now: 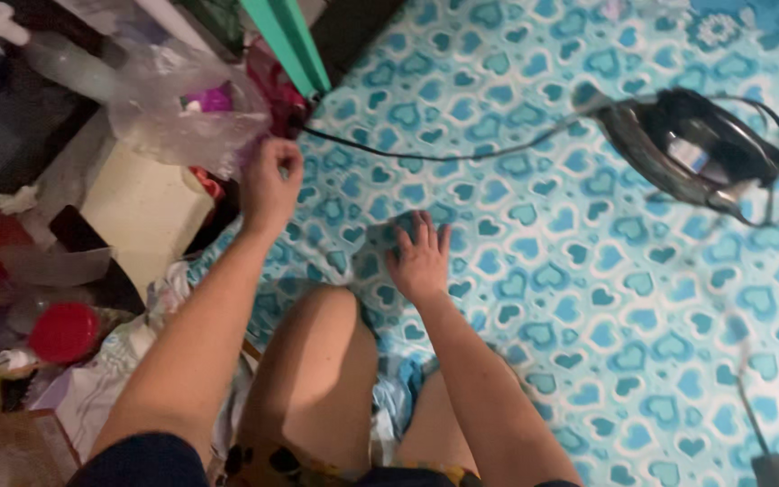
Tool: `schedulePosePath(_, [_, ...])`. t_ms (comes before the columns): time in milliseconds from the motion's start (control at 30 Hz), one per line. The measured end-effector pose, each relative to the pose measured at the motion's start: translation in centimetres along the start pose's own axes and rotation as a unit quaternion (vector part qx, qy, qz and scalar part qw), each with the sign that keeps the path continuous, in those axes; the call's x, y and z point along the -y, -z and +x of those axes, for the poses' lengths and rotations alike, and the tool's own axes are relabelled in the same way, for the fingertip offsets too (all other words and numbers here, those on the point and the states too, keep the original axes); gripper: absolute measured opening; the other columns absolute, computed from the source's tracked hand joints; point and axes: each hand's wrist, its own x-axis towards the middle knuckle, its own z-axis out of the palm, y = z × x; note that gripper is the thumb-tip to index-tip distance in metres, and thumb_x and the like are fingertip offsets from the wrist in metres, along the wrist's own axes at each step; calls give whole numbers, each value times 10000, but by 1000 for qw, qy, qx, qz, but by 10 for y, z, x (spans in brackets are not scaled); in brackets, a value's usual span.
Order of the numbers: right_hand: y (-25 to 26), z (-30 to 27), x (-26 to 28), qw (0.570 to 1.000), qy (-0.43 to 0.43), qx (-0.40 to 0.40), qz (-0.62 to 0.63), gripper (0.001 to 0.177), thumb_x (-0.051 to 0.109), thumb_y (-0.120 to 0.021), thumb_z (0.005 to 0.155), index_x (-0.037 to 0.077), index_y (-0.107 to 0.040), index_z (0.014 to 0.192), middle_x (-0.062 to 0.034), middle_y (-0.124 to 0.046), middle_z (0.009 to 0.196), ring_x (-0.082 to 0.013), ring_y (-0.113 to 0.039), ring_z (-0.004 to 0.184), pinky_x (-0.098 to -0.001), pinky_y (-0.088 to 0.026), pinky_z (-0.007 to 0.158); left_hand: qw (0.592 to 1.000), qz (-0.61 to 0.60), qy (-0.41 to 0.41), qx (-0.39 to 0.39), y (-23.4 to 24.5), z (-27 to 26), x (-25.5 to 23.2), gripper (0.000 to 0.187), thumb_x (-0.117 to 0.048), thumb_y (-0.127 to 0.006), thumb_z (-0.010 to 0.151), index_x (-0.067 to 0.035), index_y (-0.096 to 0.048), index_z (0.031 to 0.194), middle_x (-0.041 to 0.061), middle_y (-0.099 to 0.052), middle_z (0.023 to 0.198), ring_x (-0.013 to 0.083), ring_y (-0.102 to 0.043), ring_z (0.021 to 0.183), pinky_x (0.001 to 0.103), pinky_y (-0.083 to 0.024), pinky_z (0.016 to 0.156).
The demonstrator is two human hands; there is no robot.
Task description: The person smooths a bedsheet by hand, moves a blanket, and uses a handheld vacuum cleaner to clean a brown rug and parts of the bedding.
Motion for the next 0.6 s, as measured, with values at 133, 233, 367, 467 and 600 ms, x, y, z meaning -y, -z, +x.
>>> schedulePosePath(133, [8,7,2,999,26,15,-21,480,397,-701,865,208,-622,1299,-117,-497,1474,-313,-391,1446,-626,-257,1186,991,98,62,-68,41,77,84,162,-147,-806,919,-53,-682,963,106,-739,947,281,-720,875,400,-556,793])
schedulePosePath(233, [12,8,6,998,46,3,-43,484,421,-682,893,224,-620,1330,-105,-497,1485,-298,-405,1438,-607,-266,1188,978,150,88,-116,52,104,146,142,-87,-790,857,-63,-690,955,117,-729,958,306,-722,895,414,-564,802])
schedulePosePath(367, [8,11,12,997,34,12,-67,483,434,-681,886,238,-619,1323,-96,-503,1477,-296,-419,1427,-609,-263,1184,962,234,54,-131,43,103,181,307,-20,-751,780,-100,-727,1076,146,-702,1079,353,-689,949,438,-556,837])
schedulePosePath(467, [8,11,14,997,45,-1,-65,500,438,-682,894,229,-606,1343,-106,-498,1480,-305,-416,1429,-606,-264,1186,963,228,35,-138,33,93,166,346,-131,-843,677,-73,-708,990,199,-658,1088,389,-665,946,454,-544,815])
schedulePosePath(600, [6,10,16,997,36,7,-67,481,424,-683,895,239,-609,1333,-95,-502,1478,-296,-422,1429,-599,-263,1193,972,191,119,-66,33,87,156,175,-182,-828,830,-117,-724,955,126,-690,1013,355,-678,938,452,-532,812])
